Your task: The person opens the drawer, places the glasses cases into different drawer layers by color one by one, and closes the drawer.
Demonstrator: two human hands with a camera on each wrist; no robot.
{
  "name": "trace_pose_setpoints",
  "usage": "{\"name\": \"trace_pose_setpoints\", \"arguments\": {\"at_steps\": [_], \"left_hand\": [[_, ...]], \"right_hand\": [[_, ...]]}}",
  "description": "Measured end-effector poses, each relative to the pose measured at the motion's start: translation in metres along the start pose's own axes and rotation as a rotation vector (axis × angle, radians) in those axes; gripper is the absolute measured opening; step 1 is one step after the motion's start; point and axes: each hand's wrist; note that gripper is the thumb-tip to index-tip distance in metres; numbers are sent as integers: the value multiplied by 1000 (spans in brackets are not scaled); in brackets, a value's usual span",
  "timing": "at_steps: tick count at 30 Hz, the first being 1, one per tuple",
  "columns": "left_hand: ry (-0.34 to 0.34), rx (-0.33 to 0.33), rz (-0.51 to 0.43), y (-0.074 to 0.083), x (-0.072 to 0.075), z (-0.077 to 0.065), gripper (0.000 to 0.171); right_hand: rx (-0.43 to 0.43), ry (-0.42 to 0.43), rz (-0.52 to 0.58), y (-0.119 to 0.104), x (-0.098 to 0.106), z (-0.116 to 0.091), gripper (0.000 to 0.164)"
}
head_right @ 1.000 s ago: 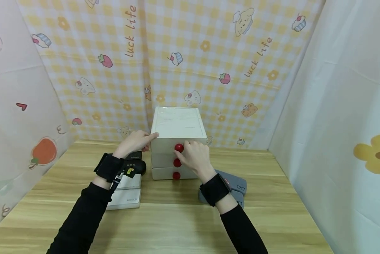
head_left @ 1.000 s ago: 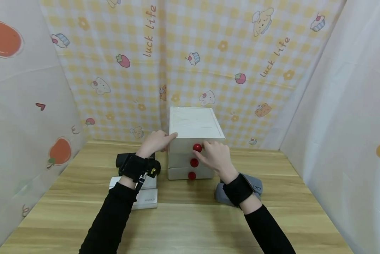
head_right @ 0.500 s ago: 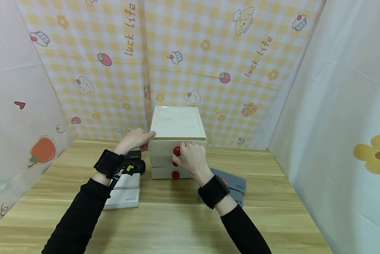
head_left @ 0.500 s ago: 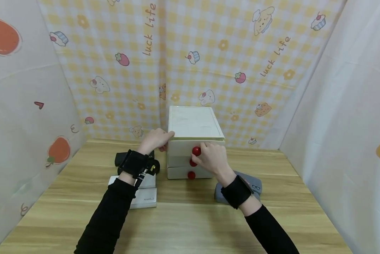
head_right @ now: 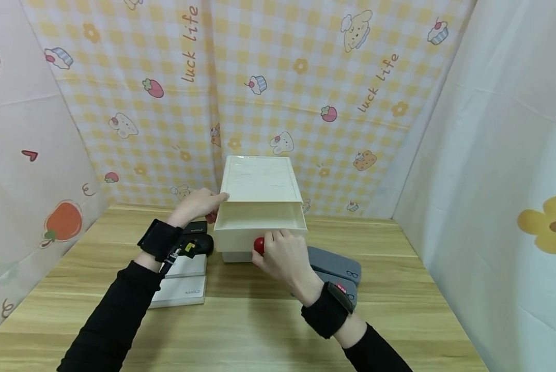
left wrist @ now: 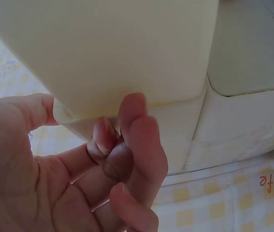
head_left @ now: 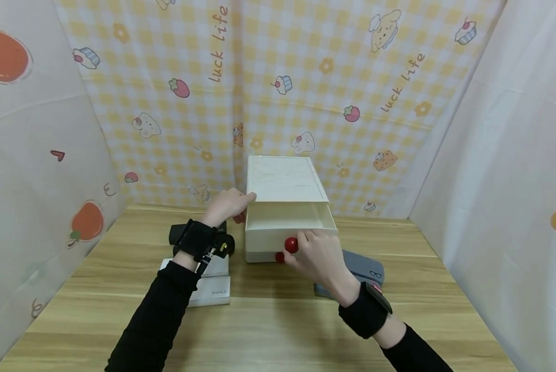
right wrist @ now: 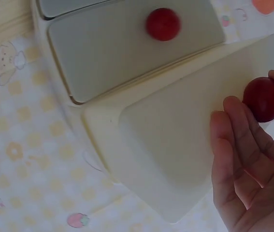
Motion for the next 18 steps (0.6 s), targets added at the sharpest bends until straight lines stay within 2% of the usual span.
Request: {"name": "trace_pose_setpoints", "arguments": {"at_steps": [14,18], "left_hand": [[9,-8,6,-1,-1,0,56],[8,-12,6,-2,-1,0,56]], "right_hand": [[37,103,42,-11,34,-29,35],[34,103,57,-13,42,-36,32]]}}
Point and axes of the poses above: each hand's wrist, its own z-axis towards the middle knuckle, its own x-axis out of the back of the hand, y = z × x, and after that the axes turned 15 degrees about -x, right-handed
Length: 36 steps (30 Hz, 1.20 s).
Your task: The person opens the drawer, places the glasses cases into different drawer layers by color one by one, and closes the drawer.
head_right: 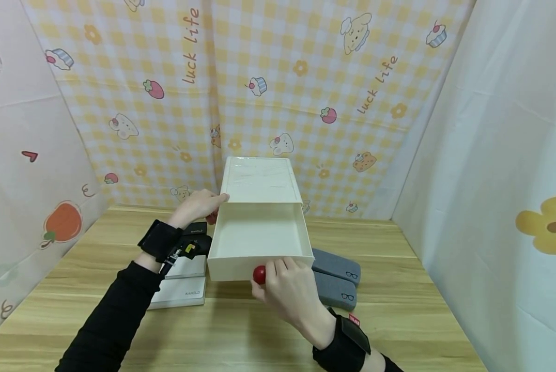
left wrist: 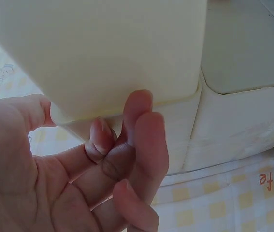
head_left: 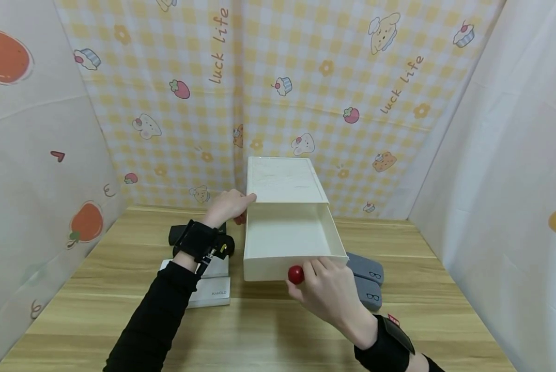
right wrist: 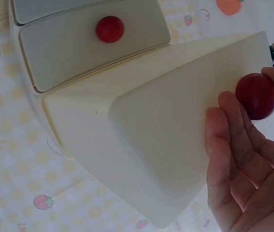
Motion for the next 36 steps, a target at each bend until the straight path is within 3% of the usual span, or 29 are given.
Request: {"name": "trace_pose_setpoints", "arguments": {"at_steps": [16,25,36], "left_hand": [[-3,-1,4,2,-1,0,57],[-9,-1,5,2,0,1,56],[-2,-9,-14,1,1,-1,55]], "right_hand": [[15,53,45,-9,12,-23,44],[49,-5,60,-7,8,-34,49],[37,-27,63,-3,-3,-39,37]]}}
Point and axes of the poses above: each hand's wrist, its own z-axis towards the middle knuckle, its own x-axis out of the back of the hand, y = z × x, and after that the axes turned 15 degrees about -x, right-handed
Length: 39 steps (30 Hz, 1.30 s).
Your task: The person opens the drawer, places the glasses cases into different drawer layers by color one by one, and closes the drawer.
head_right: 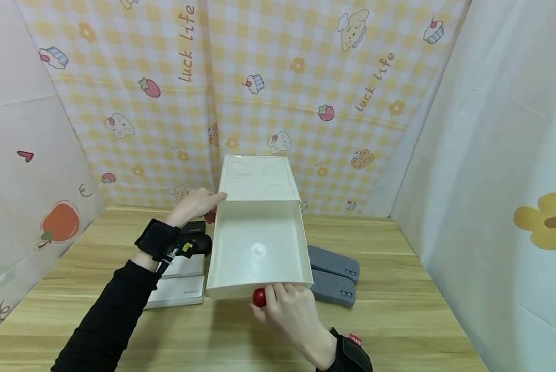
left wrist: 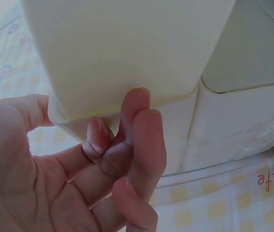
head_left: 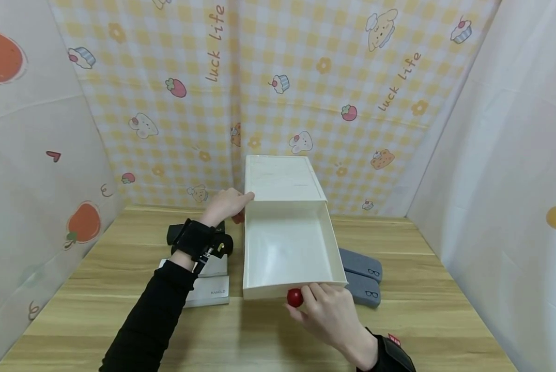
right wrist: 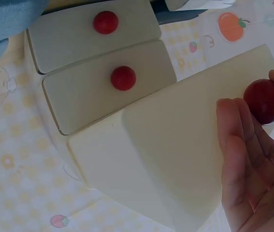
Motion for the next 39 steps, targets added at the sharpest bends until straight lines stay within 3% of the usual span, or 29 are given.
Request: {"name": "trace_pose_setpoints", "arguments": {"at_steps": [9,19,26,31,35,39], "left_hand": [[-3,0,8,-2,0,1,56],[-2,-4,-2,-3,-1,0,57],[-4,-7,-5,-3,-2,-1,56],[3,-12,1,-4,-2,-1,56],[12,-12,-5,-3,-2,-1,55],[16,-11,-6,-2,-2,-1,56]], "right_hand": [[-20,15,-5,2,-4,11,43],[-27,53,13,5,-8,5,49],[3,65,35,12,-11,-9,42],[99,79,77,31,-24,-34,34],[145,9,58,59,-41,-57,35],[75,-160,4,90,-54,-76,42]]}}
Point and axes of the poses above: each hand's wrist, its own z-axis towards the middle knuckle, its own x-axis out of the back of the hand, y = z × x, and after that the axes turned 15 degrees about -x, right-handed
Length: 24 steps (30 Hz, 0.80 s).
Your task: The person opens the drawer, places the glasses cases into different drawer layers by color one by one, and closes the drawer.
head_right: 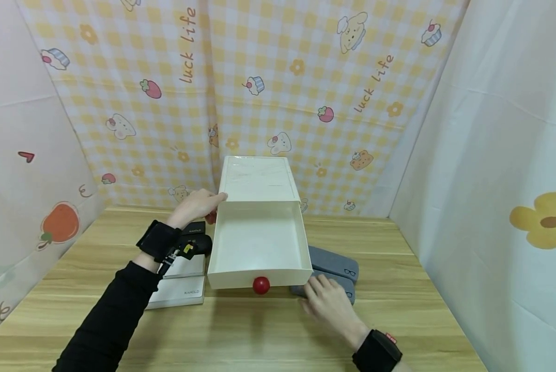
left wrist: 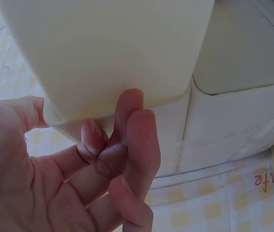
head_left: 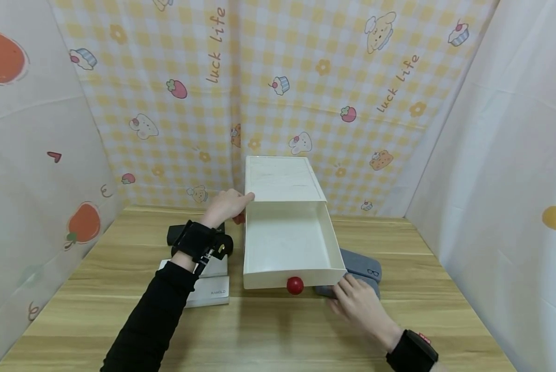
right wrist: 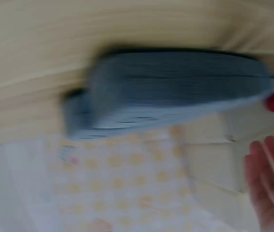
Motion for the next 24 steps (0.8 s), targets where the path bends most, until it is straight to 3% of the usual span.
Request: {"name": "trace_pose_setpoints", "arguments": {"at_steps": [5,8,11,17,24], "left_hand": [[-4,4,-5,0,-1,0,56],[-4,5,-5,0,-1,0,56],[-5,6,-2,0,-1,0,56],[4,6,-7,-1,0,0,56],[7,8,0,0,-1,0,56]], "right_hand": [[-173,-245,-66,23,-12,-15,66],[-225,-329,-56,28,-18,-20,74],[-212,-330,-23,34,-26,-23,73],[-107,-238,3,48,-43,-28,68],[-89,-227,63,51,-48,-31,69]]}}
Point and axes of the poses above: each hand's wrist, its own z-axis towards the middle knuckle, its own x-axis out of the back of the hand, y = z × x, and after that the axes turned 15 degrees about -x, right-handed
